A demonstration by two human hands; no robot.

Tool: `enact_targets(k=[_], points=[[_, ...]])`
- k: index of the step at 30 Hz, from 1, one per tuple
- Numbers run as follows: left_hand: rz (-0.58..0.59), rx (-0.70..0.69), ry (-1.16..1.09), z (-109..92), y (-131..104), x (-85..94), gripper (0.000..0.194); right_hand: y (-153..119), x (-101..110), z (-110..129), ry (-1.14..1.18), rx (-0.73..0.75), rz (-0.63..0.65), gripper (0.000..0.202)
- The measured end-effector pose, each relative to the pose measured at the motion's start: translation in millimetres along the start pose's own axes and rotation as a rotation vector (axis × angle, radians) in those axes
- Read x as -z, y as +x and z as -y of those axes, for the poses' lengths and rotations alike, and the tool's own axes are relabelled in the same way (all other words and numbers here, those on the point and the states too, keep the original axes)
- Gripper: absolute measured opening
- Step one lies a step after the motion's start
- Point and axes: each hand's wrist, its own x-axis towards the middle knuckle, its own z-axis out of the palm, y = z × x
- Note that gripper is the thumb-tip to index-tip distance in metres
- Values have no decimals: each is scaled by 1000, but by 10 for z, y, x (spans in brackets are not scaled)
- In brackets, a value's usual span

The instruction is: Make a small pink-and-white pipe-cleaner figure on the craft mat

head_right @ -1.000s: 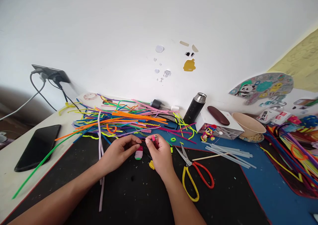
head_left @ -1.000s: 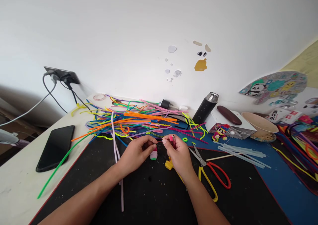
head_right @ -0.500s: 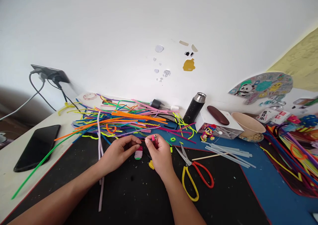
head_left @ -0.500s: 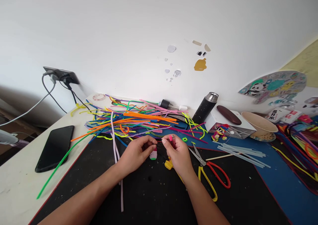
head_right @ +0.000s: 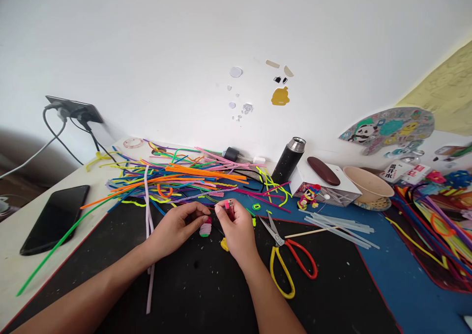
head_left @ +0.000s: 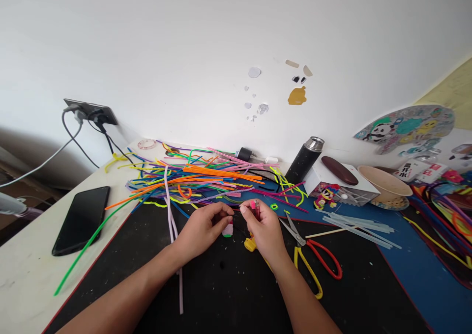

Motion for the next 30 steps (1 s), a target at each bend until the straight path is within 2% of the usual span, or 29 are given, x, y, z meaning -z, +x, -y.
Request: enact_targets(k=[20, 30], points=[[10, -24, 20, 34, -13, -25, 15, 23, -4, -33, -11, 17, 18, 32], [-123, -50, -87, -37, 21, 34, 18, 14, -24, -28, -14, 23, 33, 33]])
